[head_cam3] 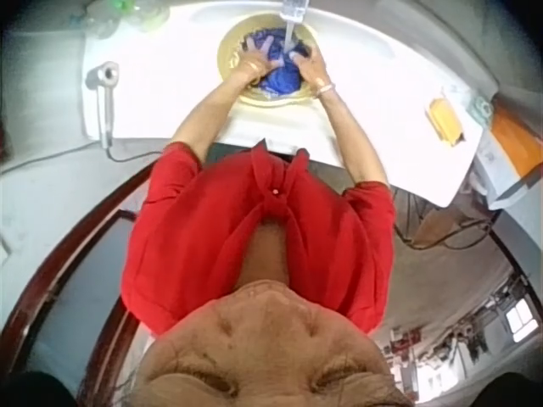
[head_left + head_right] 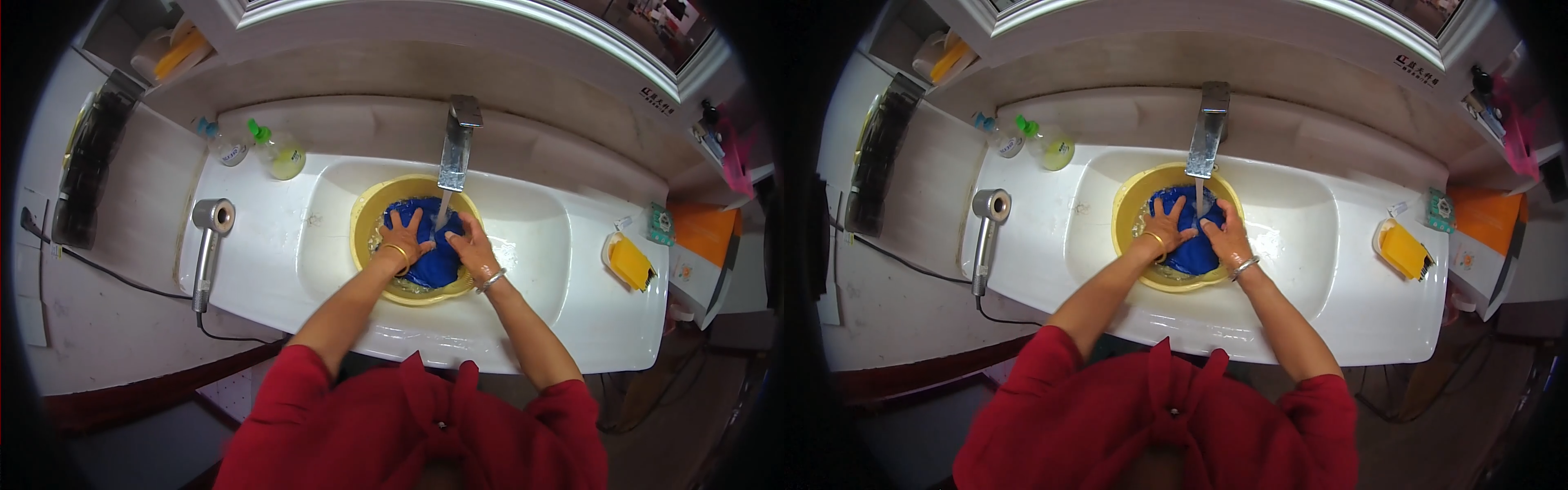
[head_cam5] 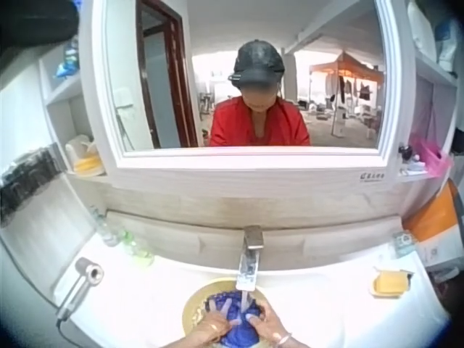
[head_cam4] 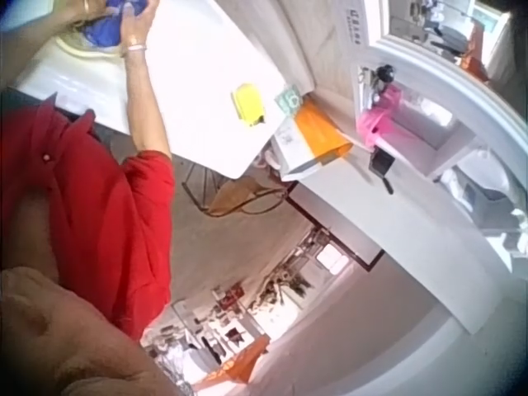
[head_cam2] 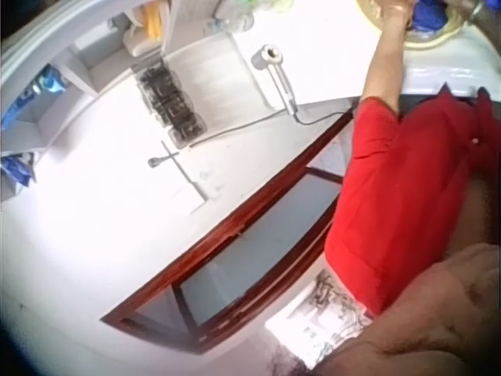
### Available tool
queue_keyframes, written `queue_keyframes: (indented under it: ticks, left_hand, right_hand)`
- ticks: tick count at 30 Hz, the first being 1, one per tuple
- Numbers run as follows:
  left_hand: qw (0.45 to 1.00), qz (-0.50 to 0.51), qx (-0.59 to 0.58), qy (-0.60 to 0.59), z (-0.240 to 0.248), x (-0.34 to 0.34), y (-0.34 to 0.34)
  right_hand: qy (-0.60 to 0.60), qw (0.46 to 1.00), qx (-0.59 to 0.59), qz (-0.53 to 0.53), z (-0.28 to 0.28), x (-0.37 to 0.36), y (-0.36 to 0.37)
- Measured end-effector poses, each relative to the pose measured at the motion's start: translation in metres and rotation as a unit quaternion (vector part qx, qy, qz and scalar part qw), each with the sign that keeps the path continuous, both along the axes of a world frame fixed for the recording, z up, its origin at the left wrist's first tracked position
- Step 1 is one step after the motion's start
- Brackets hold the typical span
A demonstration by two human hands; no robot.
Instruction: Washing and rinsing a blue cloth in a basin at a sink.
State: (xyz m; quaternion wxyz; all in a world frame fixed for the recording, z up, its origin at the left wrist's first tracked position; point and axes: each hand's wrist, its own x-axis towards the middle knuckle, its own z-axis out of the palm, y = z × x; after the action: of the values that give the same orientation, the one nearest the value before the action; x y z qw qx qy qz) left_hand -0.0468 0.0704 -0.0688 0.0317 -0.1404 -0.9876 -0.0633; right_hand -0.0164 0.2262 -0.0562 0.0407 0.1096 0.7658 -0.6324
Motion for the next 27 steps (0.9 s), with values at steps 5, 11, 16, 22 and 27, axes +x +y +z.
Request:
queue_keyframes:
  ticks: [5,11,16,22,27]
  left_hand:
    - [0.849,0.097,0.368,-0.365,0.003,-0.033,-0.006]
    - [0.86,-0.177,0.476,-0.033,0.117,0.048,0.037]
    - [0.902,-0.105,0.418,0.018,0.094,0.037,0.034]
    - [0.981,-0.144,0.127,-0.007,0.031,-0.022,-0.029]
    - [0.978,-0.117,-0.111,-0.13,0.055,-0.018,-0.042]
  right_hand:
    - [-0.213,0.958,-0.168,-0.089,0.02,-0.003,-0.023]
    - [-0.334,0.803,-0.479,-0.12,0.011,0.002,-0.017]
    - [-0.265,0.836,-0.467,-0.112,0.017,0.006,-0.031]
    - [-0.192,0.855,-0.471,-0.098,0.066,0.016,-0.016]
    - [-0.167,0.943,-0.277,-0.077,0.065,0.025,0.031]
